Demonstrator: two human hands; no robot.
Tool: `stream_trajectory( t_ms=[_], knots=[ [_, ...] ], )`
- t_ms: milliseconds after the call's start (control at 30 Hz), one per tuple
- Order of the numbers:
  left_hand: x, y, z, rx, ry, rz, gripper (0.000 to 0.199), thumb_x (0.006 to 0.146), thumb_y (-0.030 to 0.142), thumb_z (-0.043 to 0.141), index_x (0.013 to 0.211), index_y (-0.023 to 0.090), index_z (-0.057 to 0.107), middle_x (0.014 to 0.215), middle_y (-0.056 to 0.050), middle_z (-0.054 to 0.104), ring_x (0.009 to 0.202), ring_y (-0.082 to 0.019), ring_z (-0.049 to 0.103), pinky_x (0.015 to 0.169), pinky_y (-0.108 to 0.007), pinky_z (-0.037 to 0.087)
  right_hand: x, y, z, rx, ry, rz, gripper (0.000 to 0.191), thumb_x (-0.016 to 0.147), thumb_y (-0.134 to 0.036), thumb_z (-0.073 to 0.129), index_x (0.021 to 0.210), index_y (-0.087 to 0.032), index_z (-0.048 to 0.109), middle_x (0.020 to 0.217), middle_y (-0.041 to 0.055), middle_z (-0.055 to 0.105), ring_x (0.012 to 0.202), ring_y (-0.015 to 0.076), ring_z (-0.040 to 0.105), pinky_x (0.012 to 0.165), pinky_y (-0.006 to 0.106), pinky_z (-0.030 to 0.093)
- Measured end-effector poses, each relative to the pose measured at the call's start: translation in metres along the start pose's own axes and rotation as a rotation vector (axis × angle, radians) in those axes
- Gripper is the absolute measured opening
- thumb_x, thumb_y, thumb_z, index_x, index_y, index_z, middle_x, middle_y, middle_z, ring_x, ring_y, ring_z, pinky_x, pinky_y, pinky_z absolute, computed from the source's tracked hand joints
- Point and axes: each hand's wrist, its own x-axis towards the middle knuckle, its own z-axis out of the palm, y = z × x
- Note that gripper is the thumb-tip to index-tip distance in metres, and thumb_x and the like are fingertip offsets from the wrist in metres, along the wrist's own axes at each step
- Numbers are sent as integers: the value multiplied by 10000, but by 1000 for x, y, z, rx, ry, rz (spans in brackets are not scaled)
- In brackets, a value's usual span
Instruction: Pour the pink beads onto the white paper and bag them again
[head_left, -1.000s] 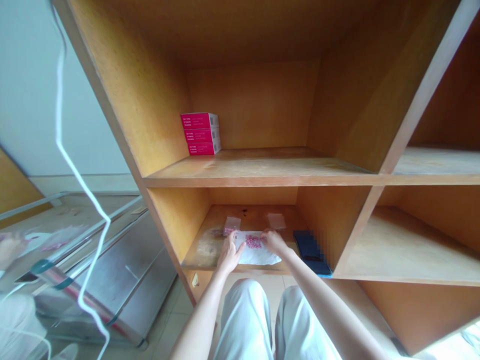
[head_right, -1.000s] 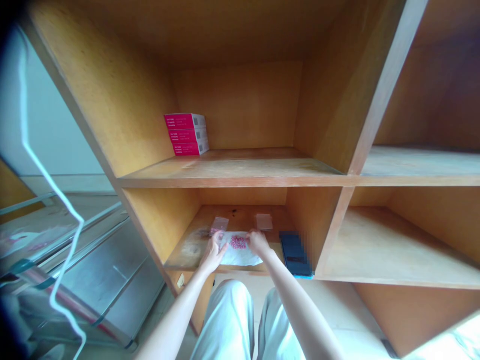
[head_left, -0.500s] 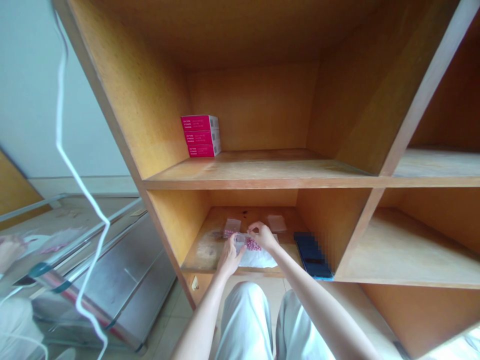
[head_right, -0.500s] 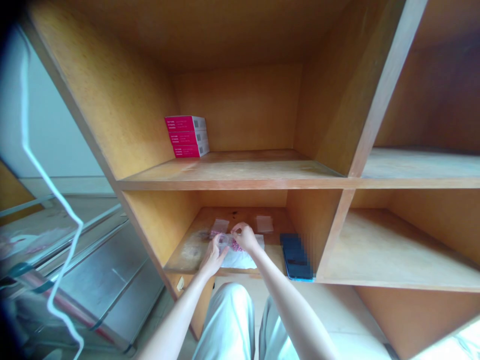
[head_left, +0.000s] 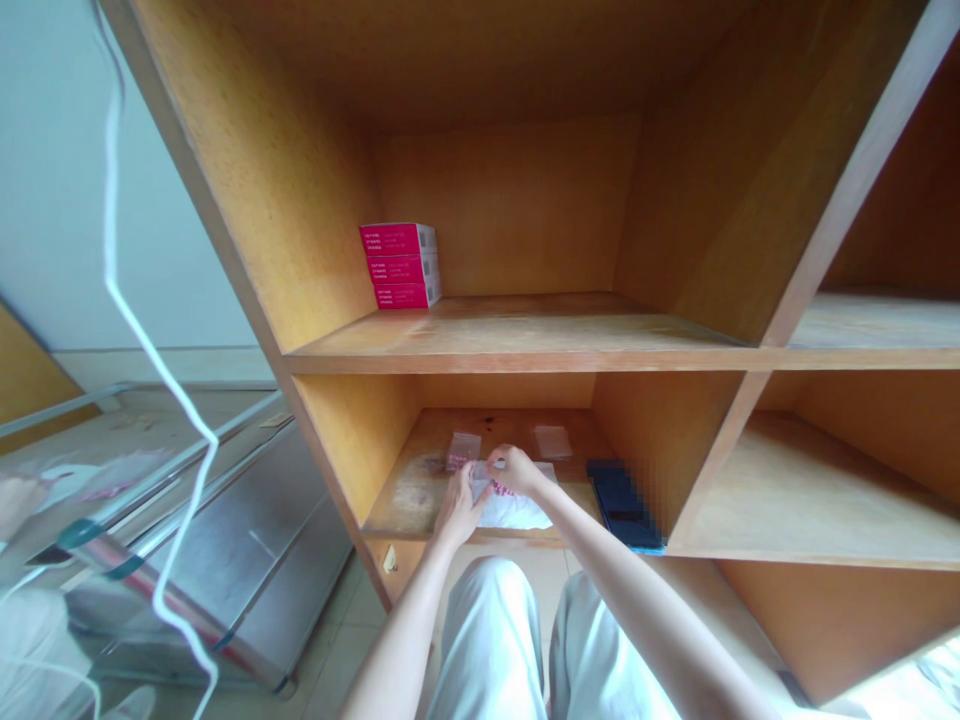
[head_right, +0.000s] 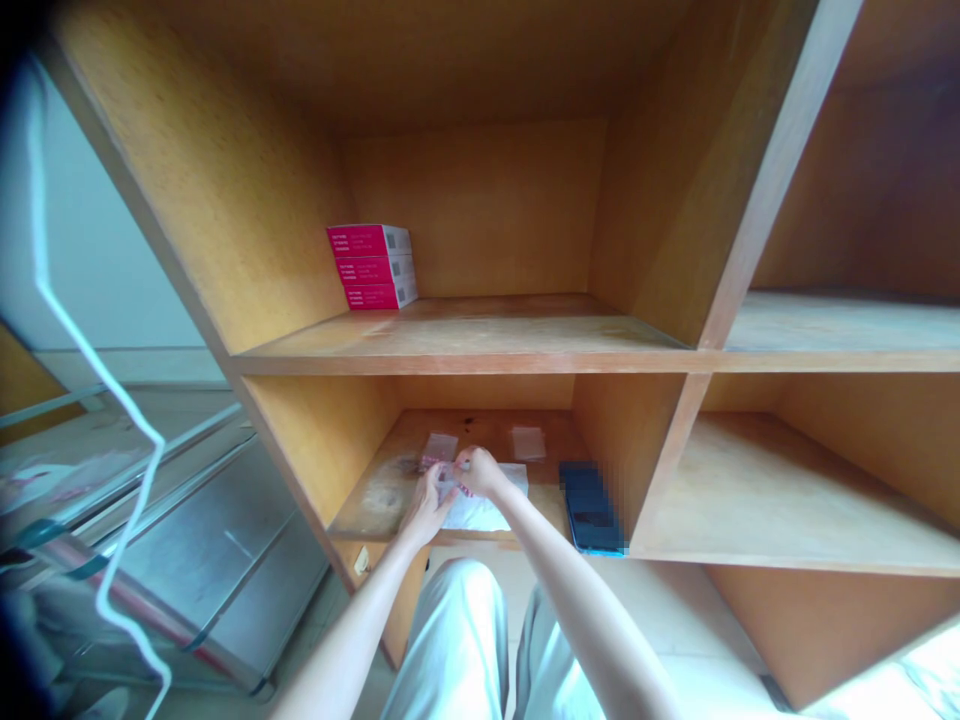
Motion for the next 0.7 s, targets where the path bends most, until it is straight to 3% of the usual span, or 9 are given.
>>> stream_trajectory(
  t_ms=[133, 233, 333, 500, 700],
  knots=[
    [1, 2, -2, 8, 13, 2, 492, 819, 394, 407, 1239, 151, 318, 1192, -153, 469, 1127, -239, 448, 920, -410, 380, 0, 2, -8, 50, -5, -113, 182, 761, -197, 488, 724, -151, 660, 781, 50, 679, 742, 146, 604, 672, 197, 421],
    [1, 3, -2, 3, 26, 3, 499, 816, 398, 411, 1240, 150, 322, 1192, -153, 472, 1127, -237, 449, 923, -406, 379, -5, 9, -14, 99, 80, -90, 191, 754, -153, 473, 780, -137, 662, 851, 66, 677, 785, 146, 604, 696, 196, 420],
    [0, 2, -2, -8, 23, 1, 511, 817, 409, 408, 1249, 154, 311, 1201, -146, 465, 1130, -230, 448, 939, -404, 366, -16, 21, -17, 41, 113, -7, 182, 723, -124, 483, 758, -136, 661, 805, 68, 679, 738, 150, 603, 666, 205, 415],
    [0, 1, -1, -9, -4, -9, 533, 819, 427, 399, 1262, 151, 290, 1217, -151, 448, 1160, -236, 417, 955, -408, 348, -36, 41, -11, -141, 39, 102, 208, 681, -77, 456, 619, -136, 646, 652, 52, 658, 623, 146, 575, 574, 208, 369],
    [0, 1, -1, -2, -4, -1, 531, 819, 439, 393, 1262, 166, 286, 1222, -144, 445, 1167, -239, 412, 965, -415, 336, -44, 54, 1, -295, 19, 113, 204, 650, -57, 457, 646, -136, 645, 728, 78, 659, 660, 151, 571, 600, 216, 369]
  ],
)
